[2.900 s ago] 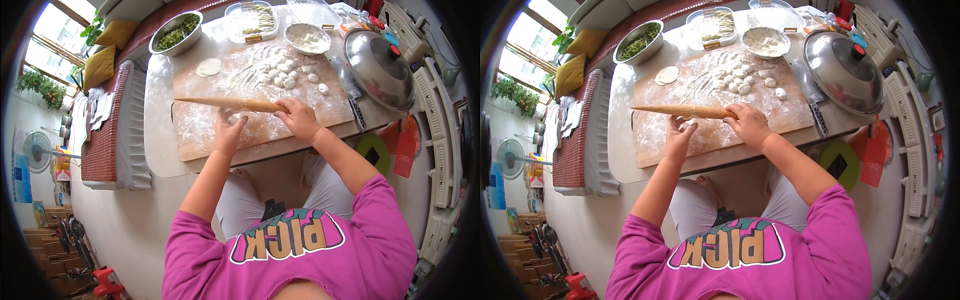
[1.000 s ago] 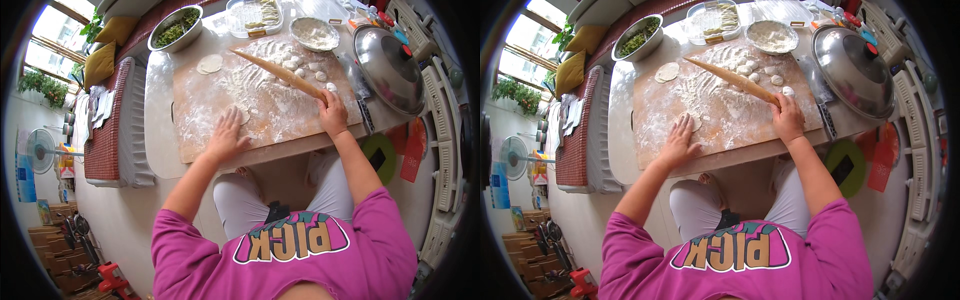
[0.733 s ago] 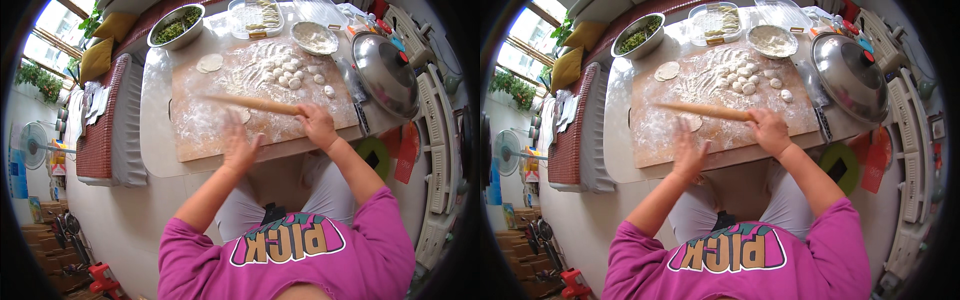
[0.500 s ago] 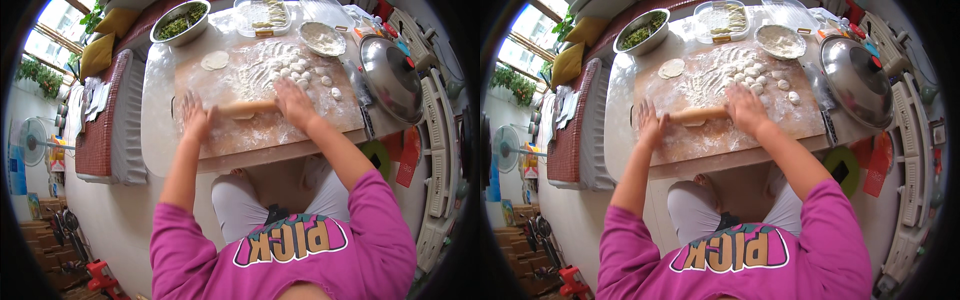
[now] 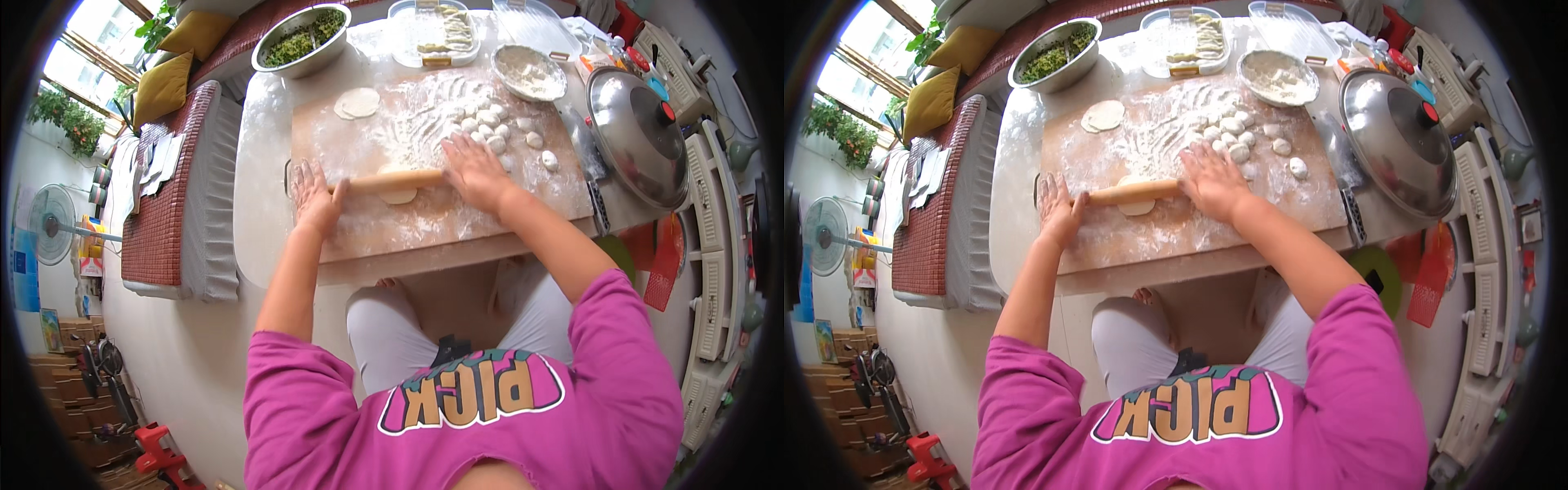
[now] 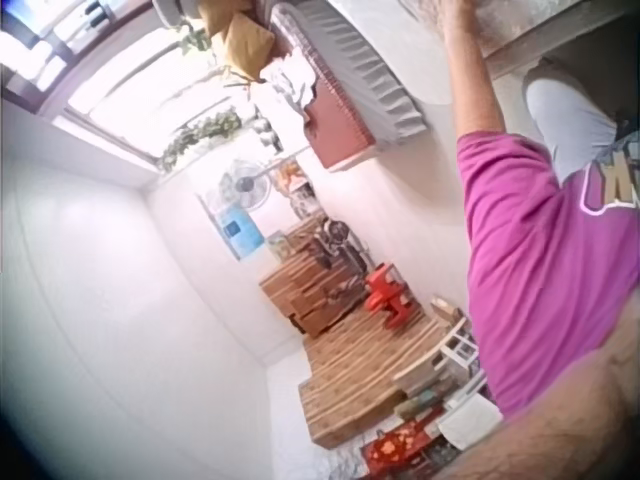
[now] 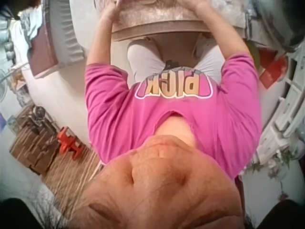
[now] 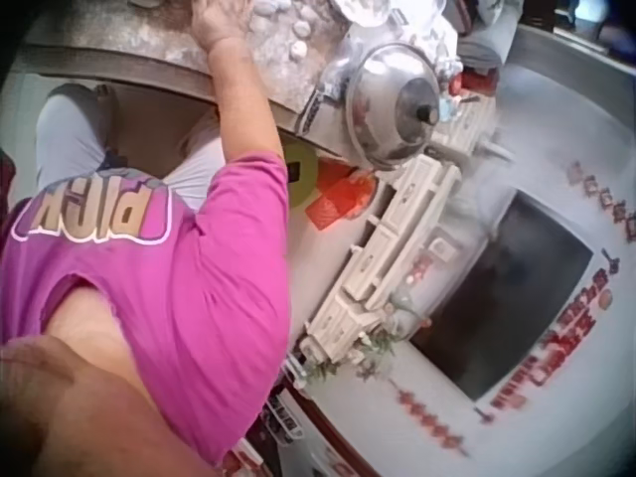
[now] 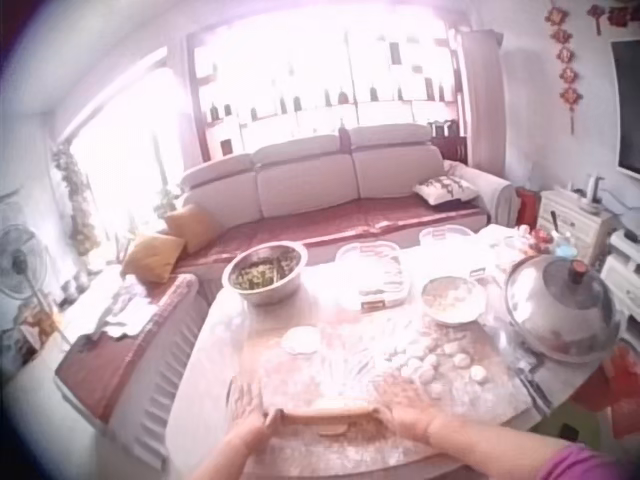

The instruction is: The person uses a rolling pin to flatten small pieces of dough into circular wrappers on a floured wooden board.

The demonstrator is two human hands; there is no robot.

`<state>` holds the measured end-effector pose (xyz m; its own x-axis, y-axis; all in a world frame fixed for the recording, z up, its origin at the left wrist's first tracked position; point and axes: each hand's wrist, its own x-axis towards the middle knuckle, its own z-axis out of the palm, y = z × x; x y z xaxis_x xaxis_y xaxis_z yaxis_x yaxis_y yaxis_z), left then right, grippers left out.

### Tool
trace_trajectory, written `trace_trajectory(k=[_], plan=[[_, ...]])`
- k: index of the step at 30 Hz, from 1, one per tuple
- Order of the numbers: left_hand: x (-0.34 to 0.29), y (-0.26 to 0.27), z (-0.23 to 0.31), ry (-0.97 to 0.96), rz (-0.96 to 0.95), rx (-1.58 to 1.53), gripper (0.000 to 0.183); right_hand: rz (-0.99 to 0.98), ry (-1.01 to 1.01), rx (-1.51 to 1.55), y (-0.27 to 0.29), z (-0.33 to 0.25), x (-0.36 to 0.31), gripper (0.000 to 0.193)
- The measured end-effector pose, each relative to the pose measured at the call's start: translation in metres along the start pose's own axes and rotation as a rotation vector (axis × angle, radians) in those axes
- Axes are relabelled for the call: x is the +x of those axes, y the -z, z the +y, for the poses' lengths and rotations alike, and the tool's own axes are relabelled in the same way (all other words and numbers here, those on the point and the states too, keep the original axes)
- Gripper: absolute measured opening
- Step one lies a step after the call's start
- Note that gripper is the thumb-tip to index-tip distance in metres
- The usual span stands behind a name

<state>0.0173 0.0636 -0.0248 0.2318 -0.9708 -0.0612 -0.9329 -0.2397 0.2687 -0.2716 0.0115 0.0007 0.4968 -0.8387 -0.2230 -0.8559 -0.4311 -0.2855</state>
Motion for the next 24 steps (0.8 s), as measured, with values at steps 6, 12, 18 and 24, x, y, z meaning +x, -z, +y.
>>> trace_trajectory(k=[6,12,18,24], plan=[[-0.066,-0.022,0.001,0.009,0.287,-0.046,0.085,0.358,0.208,0.177,-0.038,-0.001,-0.063,0.039],[-0.051,-0.027,0.105,0.044,0.122,-0.197,0.068,0.614,-0.046,0.280,-0.005,0.035,-0.060,0.031],[-0.047,-0.018,0.092,-0.439,-0.011,-0.115,0.062,0.631,0.052,0.203,0.007,0.063,-0.071,0.030],[-0.053,-0.027,0.023,-0.070,0.095,-0.012,0.080,0.432,0.352,0.034,-0.022,0.048,-0.047,0.035]])
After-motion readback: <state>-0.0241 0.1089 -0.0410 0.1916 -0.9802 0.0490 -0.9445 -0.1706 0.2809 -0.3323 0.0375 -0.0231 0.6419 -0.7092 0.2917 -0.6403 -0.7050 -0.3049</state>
